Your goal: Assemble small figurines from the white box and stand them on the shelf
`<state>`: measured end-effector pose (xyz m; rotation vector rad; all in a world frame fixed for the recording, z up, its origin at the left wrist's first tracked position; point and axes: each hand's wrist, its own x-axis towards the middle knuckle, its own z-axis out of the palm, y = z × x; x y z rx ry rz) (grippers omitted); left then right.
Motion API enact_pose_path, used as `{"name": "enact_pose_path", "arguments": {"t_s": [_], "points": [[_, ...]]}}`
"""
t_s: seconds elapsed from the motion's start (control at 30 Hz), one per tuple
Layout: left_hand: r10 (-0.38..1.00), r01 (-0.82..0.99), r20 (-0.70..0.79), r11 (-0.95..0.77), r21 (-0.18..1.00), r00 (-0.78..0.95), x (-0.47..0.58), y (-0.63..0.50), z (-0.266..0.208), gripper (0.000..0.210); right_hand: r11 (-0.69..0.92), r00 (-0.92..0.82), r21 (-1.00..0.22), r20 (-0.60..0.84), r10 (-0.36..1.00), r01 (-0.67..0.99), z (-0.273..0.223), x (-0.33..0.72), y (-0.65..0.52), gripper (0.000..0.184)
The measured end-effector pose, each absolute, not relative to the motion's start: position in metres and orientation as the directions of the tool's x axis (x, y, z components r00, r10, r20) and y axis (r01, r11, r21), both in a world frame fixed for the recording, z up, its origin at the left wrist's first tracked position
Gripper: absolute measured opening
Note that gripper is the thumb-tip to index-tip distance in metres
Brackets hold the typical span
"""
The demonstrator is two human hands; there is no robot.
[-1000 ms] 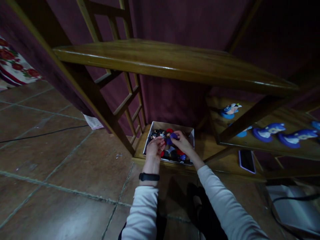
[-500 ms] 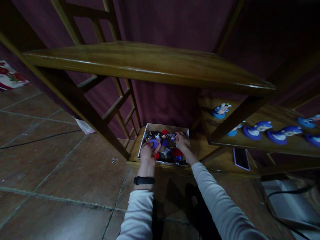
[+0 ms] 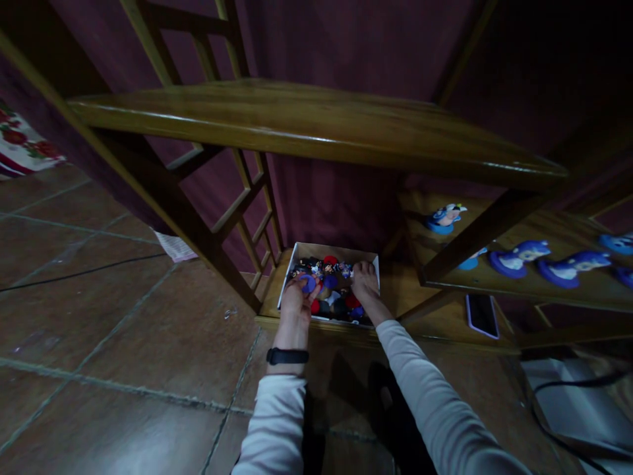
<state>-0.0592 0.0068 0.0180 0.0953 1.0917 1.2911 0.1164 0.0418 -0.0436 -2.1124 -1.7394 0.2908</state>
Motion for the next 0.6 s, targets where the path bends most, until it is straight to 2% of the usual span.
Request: {"name": "enact_pose_path", "arguments": {"t_s": [0.07,0.17,0.23,0.27,0.37,0.5,0.6], "points": [[0.802,-0.723,-0.586,0.337,0.603,-0.115,-0.058,0.007,0.016,0.018,-0.194,0.268,-0.642,0.018,0.963,0.741,-0.035,0.120,0.042,0.018],[0.808,-0.727,-0.581,0.341,0.596,-0.097,-0.052,0.008,0.015,0.014,-0.196,0.261,-0.937,-0.120,0.958,0.289,-0.016,0.123,0.038,0.016],[0.811,-0.728,-0.579,0.352,0.589,-0.077,-0.047,0.008,0.015,0.012,-0.148,0.147,-0.988,-0.140,0.979,0.049,-0.003,0.122,0.029,0.024],[0.813,-0.727,-0.579,0.359,0.585,-0.065,-0.045,0.007,0.014,0.011,-0.134,0.080,-0.991,-0.133,0.988,0.004,0.001,0.121,0.023,0.028],[0.809,-0.727,-0.587,0.381,0.572,-0.037,-0.036,0.006,0.014,0.011,-0.056,-0.044,-0.994,-0.060,0.997,0.091,0.006,0.114,0.007,0.027],[0.808,-0.747,-0.589,0.390,0.538,-0.003,-0.027,0.003,0.015,0.014,0.112,-0.050,-0.923,0.100,0.994,0.369,0.005,0.103,-0.004,0.023],[0.815,-0.754,-0.580,0.393,0.527,0.020,-0.020,0.002,0.014,0.013,0.133,-0.020,-0.854,0.142,0.990,0.503,0.008,0.099,-0.007,0.023]]}}
